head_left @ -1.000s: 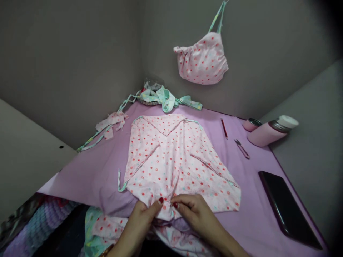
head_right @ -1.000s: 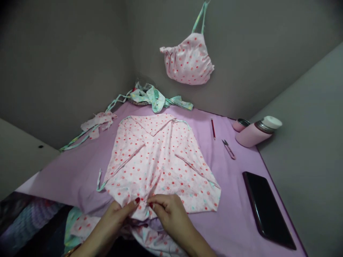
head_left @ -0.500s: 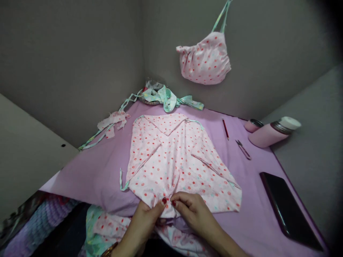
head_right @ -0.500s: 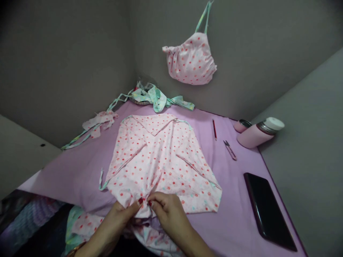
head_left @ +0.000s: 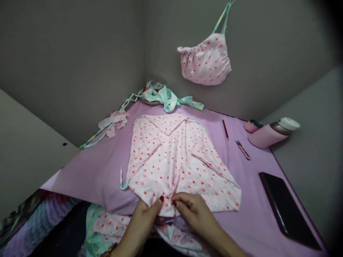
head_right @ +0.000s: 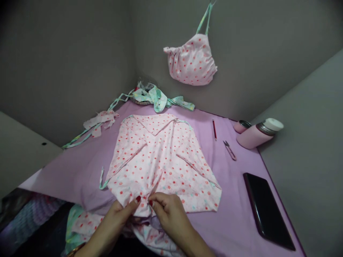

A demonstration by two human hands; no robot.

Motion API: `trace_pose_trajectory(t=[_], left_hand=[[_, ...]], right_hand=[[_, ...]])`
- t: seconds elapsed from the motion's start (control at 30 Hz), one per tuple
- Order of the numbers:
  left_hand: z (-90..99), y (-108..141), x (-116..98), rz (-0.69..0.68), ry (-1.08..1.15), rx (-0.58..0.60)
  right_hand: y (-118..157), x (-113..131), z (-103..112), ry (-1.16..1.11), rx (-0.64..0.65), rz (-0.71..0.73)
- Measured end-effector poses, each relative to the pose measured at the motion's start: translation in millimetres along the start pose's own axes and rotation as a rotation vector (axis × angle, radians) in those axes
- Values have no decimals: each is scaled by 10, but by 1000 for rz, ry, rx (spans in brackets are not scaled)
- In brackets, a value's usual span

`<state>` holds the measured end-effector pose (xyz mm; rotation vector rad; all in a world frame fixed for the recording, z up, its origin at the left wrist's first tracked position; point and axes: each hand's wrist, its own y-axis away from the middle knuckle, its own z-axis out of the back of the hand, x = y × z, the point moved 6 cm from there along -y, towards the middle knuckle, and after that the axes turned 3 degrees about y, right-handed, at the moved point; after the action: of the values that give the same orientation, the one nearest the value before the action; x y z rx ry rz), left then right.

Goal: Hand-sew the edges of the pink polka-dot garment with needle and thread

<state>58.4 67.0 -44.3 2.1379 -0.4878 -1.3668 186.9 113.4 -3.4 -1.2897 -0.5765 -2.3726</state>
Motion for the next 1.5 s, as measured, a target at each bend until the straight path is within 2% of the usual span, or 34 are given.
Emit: trace_pose_trajectory(t=[0.13, 0.4, 0.73, 1.0, 1.2, 1.5], left_hand=[[-35, 5, -42, -44, 26, 36], [-36, 29, -79, -54, -32, -5], [-8, 41, -261, -306, -239, -1], [5, 46, -265, -294, -240, -28], [17, 34, -197, -220, -205, -36], [-4, 18, -210, -279, -232, 30]], right_hand=[[-5, 27, 7, 8, 16, -2], [-17, 24, 18, 25, 37, 0], [-11, 46, 3, 81, 29, -36], [1, 93, -41, 178, -10, -18], [33, 70, -64, 234, -46, -28], [11, 107, -85, 206, -60, -13]])
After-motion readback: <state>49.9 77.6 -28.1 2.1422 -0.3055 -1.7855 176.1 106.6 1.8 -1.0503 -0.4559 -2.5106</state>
